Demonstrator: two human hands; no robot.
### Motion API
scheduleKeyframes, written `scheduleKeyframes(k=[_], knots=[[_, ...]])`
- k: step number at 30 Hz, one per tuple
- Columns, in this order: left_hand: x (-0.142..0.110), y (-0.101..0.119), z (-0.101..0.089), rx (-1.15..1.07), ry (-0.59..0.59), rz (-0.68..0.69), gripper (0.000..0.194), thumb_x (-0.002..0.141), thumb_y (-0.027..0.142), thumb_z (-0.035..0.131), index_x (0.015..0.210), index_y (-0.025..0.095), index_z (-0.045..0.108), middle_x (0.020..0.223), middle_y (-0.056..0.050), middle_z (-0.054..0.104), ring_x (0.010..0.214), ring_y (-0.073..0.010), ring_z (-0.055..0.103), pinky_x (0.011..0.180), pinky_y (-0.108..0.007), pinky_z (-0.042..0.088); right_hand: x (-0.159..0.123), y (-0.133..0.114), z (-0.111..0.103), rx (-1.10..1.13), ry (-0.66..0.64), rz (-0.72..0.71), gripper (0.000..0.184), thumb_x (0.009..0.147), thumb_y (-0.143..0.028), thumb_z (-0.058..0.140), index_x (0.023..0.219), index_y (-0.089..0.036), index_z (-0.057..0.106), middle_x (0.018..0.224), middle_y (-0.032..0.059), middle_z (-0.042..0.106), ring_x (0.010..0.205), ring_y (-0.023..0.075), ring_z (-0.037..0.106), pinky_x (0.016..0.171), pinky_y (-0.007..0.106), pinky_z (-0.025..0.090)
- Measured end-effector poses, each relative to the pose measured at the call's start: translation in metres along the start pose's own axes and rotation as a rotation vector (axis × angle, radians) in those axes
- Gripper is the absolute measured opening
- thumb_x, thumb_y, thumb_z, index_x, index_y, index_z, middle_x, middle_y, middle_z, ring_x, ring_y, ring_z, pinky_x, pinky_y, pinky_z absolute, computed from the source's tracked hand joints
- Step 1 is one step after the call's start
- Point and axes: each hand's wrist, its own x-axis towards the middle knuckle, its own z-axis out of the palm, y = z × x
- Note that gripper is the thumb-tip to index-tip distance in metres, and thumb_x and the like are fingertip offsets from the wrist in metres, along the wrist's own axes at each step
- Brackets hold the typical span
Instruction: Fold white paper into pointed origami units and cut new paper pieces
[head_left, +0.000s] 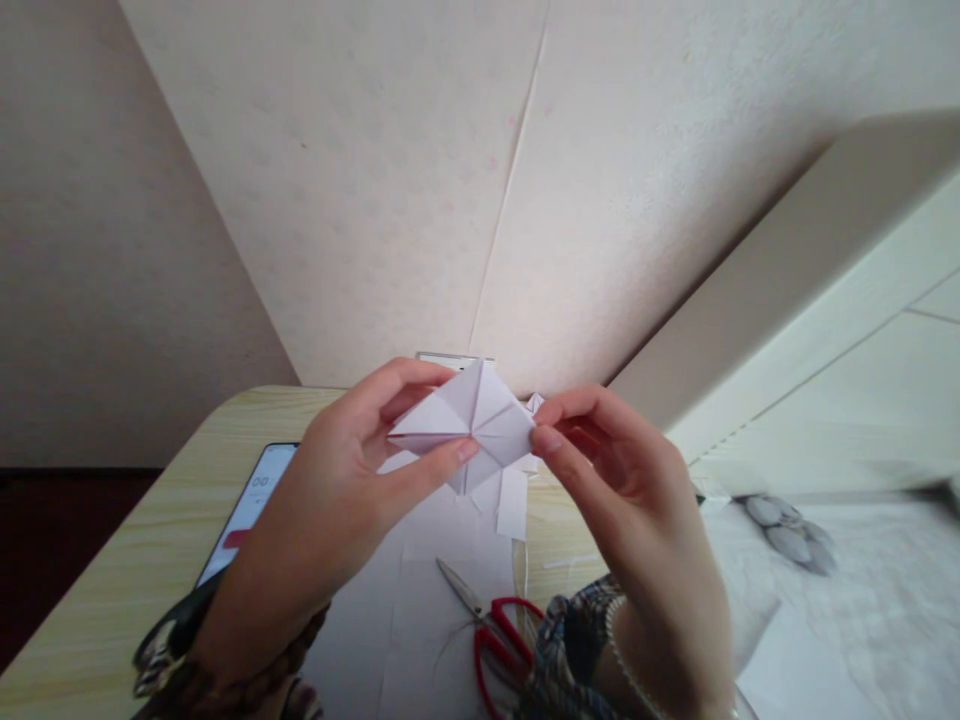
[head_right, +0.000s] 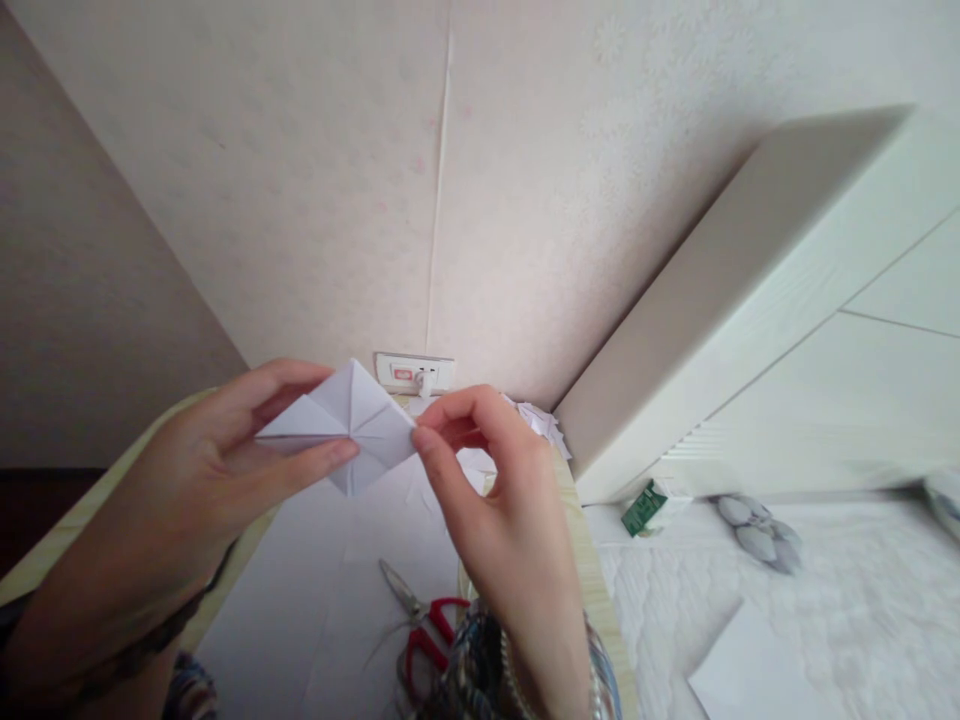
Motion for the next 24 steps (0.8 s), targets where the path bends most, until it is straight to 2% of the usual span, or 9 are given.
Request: scheduleKeyframes(k=[3,8,15,20,24], knots=[[0.0002,-0.0027,0.0003,0.050,0.031,0.011,0.024,0.073,0.020,0.076,0.095,0.023,0.067,0.088,0.004,0.073,0.065,-0.0107,0.063,0.056,-0.017,0.050,0.0022,0.0019,0.0007,-0.016,-0.048,0.008,0.003,0.087,-0.021,0.063,0.085,-0.022,0.063,0.082,-0.0015,0.067,0.078,0.0141,0.064,0.069,0.029,0.049],[0.0001,-0.0001,0.0031,0.061,0.005,0.022,0.024,0.071,0.023,0.077,0.093,0.025,0.067,0.088,0.003,0.074,0.070,-0.0145,0.068,0.058,-0.019,0.052,0.0022,0.0008,0.0034,-0.022,-0.081,0.027,0.006,0.087,-0.023,0.063,0.082,-0.021,0.063,0.080,-0.0006,0.067,0.077,0.0154,0.062,0.072,0.031,0.049],[-0.0010,0.0038,0.0009,0.035,0.004,0.025,0.022,0.072,0.024,0.076,0.092,0.026,0.068,0.094,0.003,0.075,0.073,-0.0141,0.068,0.051,-0.017,0.048,0.0010,-0.0010,0.0043,-0.052,-0.103,0.027,0.010,0.087,-0.022,0.063,0.078,-0.020,0.062,0.073,-0.0013,0.064,0.072,0.0146,0.059,0.067,0.030,0.046],[-0.0038,0.0041,0.0004,0.002,0.007,0.042,0.021,0.071,0.018,0.075,0.087,0.029,0.067,0.080,0.007,0.071,0.069,-0.0126,0.067,0.047,-0.016,0.046,0.0012,-0.0031,0.0053,-0.036,-0.123,0.007,0.011,0.088,-0.025,0.065,0.078,-0.021,0.063,0.074,-0.0016,0.064,0.072,0.0140,0.058,0.066,0.028,0.046],[-0.0035,0.0028,0.0029,-0.041,-0.014,0.025,0.020,0.071,0.019,0.076,0.086,0.028,0.067,0.077,0.006,0.070,0.071,-0.0142,0.069,0.049,-0.017,0.048,0.0020,-0.0037,0.0055,-0.028,-0.112,0.002,0.015,0.087,-0.024,0.064,0.073,-0.021,0.061,0.069,-0.0024,0.061,0.069,0.0133,0.056,0.062,0.027,0.043]])
